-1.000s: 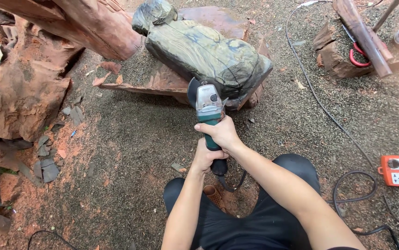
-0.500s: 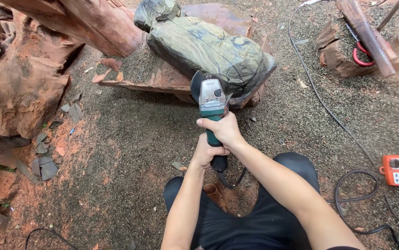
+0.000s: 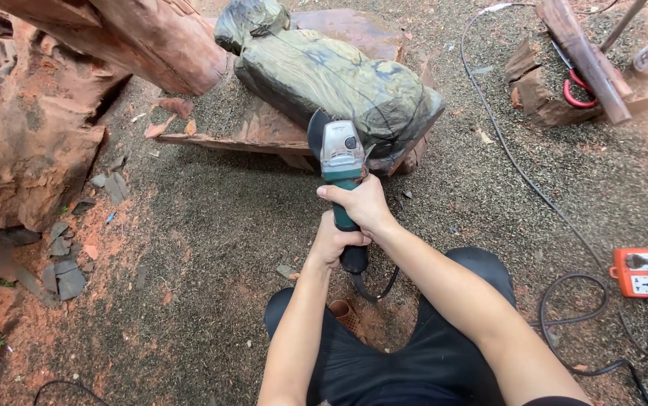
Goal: Using an angle grinder to shape and smooth a large piece of wood.
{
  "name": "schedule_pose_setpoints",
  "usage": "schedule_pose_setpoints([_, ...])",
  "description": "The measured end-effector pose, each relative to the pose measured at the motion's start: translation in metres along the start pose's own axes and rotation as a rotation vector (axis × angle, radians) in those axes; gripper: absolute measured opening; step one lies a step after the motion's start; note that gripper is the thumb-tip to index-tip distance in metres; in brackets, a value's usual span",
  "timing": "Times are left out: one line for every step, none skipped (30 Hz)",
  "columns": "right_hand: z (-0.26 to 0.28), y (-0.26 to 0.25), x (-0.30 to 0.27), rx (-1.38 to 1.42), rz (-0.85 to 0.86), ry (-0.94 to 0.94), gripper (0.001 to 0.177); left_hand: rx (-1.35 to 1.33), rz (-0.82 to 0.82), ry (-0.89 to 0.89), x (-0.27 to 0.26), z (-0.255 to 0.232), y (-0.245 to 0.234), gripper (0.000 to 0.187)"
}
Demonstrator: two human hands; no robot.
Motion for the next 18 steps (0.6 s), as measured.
schedule_pose_setpoints([0.002, -0.002, -0.001, 0.000, -0.002, 0.000, 0.053, 0.000, 0.001, -0.001, -0.001, -0.001, 0.003, 0.047])
schedule_pose_setpoints([0.003, -0.004, -0.002, 0.006, -0.018, 0.015, 0.052, 0.011, 0.002, -0.002, 0.000, -0.002, 0.005, 0.047])
schedule_pose_setpoints([0.005, -0.007, -0.002, 0.012, -0.034, 0.029, 0.052, 0.021, 0.002, -0.004, 0.000, -0.004, 0.007, 0.047])
schedule_pose_setpoints([0.004, -0.007, -0.004, 0.010, -0.035, 0.030, 0.052, 0.019, 0.002, -0.004, -0.003, -0.008, 0.009, 0.047])
schedule_pose_setpoints([0.004, -0.007, -0.005, 0.038, -0.024, 0.018, 0.050, 0.024, -0.007, 0.004, -0.005, -0.011, 0.011, 0.045])
schedule_pose_setpoints([0.005, -0.008, -0.005, 0.066, -0.016, 0.003, 0.048, 0.029, -0.011, 0.013, -0.006, -0.016, 0.013, 0.044])
schedule_pose_setpoints([0.005, -0.010, -0.006, 0.064, -0.019, 0.001, 0.048, 0.028, -0.007, 0.013, -0.007, -0.014, 0.014, 0.044])
schedule_pose_setpoints([0.005, -0.009, -0.006, 0.070, 0.000, 0.003, 0.049, 0.033, -0.012, 0.012, -0.008, -0.012, 0.014, 0.042])
schedule_pose_setpoints([0.005, -0.008, -0.007, 0.076, 0.019, 0.005, 0.049, 0.038, -0.018, 0.010, -0.009, -0.011, 0.013, 0.040])
schedule_pose_setpoints([0.004, -0.011, -0.007, 0.077, 0.016, 0.005, 0.049, 0.039, -0.015, 0.008, -0.009, -0.011, 0.014, 0.040])
schedule_pose_setpoints([0.005, -0.013, -0.008, 0.092, 0.013, 0.001, 0.048, 0.048, -0.005, 0.010, -0.009, -0.012, 0.016, 0.040])
schedule_pose_setpoints([0.004, -0.015, -0.008, 0.105, 0.013, -0.001, 0.047, 0.056, 0.000, 0.012, -0.010, -0.012, 0.017, 0.039])
schedule_pose_setpoints([0.003, -0.016, -0.008, 0.103, 0.014, 0.002, 0.047, 0.054, -0.002, 0.011, -0.009, -0.011, 0.018, 0.039])
schedule_pose_setpoints([0.003, -0.016, -0.008, 0.103, 0.014, 0.001, 0.045, 0.054, 0.001, 0.011, -0.009, -0.011, 0.019, 0.039])
schedule_pose_setpoints([0.003, -0.017, -0.008, 0.103, 0.014, 0.001, 0.044, 0.054, 0.003, 0.011, -0.009, -0.010, 0.020, 0.039])
schedule_pose_setpoints([0.003, -0.016, -0.008, 0.106, 0.015, 0.002, 0.044, 0.057, 0.003, 0.010, -0.009, -0.010, 0.020, 0.039])
schedule_pose_setpoints([0.003, -0.016, -0.008, 0.095, 0.006, 0.010, 0.044, 0.062, -0.001, 0.007, -0.009, -0.009, 0.019, 0.039])
schedule_pose_setpoints([0.003, -0.016, -0.008, 0.085, -0.002, 0.018, 0.044, 0.067, -0.006, 0.005, -0.009, -0.008, 0.019, 0.038])
Point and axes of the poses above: each hand's wrist, its own x-axis towards the middle knuckle, its own y-axis out of the palm, z = x × y, the point moved 8 cm from there along x, towards the middle knuckle, and after that the axes turned 6 degrees about x, right-handed, at the moved point
